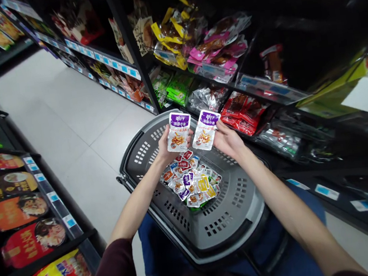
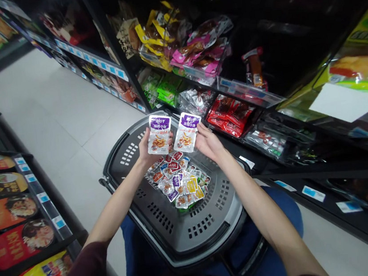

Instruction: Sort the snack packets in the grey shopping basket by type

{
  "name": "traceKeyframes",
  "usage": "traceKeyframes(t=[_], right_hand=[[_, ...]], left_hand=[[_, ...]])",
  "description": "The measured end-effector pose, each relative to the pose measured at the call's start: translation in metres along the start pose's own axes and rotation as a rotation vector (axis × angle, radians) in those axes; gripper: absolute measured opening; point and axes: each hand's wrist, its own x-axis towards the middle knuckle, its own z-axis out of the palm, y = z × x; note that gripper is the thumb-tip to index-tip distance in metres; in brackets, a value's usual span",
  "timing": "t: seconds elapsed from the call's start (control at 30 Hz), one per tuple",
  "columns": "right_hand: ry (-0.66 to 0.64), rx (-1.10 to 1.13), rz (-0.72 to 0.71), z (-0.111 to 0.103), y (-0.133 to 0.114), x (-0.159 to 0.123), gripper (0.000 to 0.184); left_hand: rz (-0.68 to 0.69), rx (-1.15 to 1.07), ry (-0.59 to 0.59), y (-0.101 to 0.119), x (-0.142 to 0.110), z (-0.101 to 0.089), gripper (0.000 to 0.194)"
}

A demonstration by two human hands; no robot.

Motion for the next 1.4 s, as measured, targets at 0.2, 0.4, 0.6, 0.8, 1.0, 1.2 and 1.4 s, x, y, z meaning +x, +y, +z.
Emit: traceKeyframes(t=[0.2,0.4,0.6,0.8,1.0,1.2,1.4], right_hand=[[0.018,-0.003,-0.013,0.003,-0.001,-0.001,0.024],[0.018,0.000,-0.006,0.003,-0.001,0.000,0.026],[-0.003,0.023,-0.007,0.001,0.001,0.000,0.022],[0.010,-0.019,-0.009,0.000,0.002,0.000,0.023],[0.006,-0.018,-0.003,0.000,0.003,0.000,0.022],[-0.009,-0.039,-0.012,-0.002,0.004,-0.001,0.026],[0.008,-0.120,0.038,0.002,-0.001,-0.008,0.036]], left_hand=[[0.069,0.099,-0.052,0.000,-0.002,-0.003,0.069],[0.203,0.270,0.147,-0.006,0.004,-0.007,0.059],[0.307,0.311,0.218,-0.006,0.009,-0.008,0.045],[0.374,0.320,0.223,-0.002,0.008,-0.009,0.042],[0.387,0.294,0.197,-0.001,0.010,-0.010,0.038],[0.387,0.274,0.208,-0.003,0.011,-0.010,0.038],[0.379,0.274,0.208,-0.002,0.011,-0.010,0.037]])
